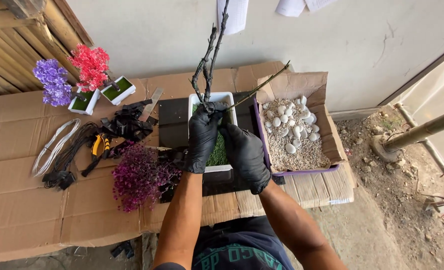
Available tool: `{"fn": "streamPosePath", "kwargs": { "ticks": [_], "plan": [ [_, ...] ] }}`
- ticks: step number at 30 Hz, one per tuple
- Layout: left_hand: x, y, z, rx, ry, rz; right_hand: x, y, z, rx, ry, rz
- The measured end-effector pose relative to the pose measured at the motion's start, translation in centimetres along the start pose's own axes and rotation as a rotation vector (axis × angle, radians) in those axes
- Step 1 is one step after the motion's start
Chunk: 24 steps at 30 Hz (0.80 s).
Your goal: The person arranges thin branches in a white rectangular planter filled with green moss. They use a metal tool to adjust the moss and secure the branches, occasionally picking up and placing down black tape and purple artificial flowers on the cardboard-covered table.
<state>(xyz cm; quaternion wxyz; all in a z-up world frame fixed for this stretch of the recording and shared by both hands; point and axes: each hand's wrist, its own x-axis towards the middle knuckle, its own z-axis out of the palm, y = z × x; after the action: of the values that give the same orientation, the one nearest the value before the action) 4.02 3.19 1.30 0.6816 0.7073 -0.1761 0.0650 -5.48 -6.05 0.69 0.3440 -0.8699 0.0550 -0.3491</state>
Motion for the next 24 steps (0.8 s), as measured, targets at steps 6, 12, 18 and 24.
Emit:
{"fn": "streamPosePath", "kwargs": {
  "ticks": [6, 12, 18, 24],
  "plan": [
    [-0.4, -2.7, -0.1, -0.615, -0.074, -0.021, 2.2, -5.0, -1.3, -0.237, 0.056, -0.2],
    [-0.3, -3.8, 0.0, -0.493, -0.053, 0.067, 3.6, -6.6, -1.1, -0.127, 0.09, -0.137],
    [-0.4, -8.7, 0.8, -0.546, 0.06, -0.017, 5.6, -8.3, -2.7, 0.158, 0.005, 0.031],
    [-0.6, 0.4, 1.2, -0.064, 0.216, -0.043, 5.6, -4.7, -6.0, 0.545, 0.136, 0.296]
  ]
}}
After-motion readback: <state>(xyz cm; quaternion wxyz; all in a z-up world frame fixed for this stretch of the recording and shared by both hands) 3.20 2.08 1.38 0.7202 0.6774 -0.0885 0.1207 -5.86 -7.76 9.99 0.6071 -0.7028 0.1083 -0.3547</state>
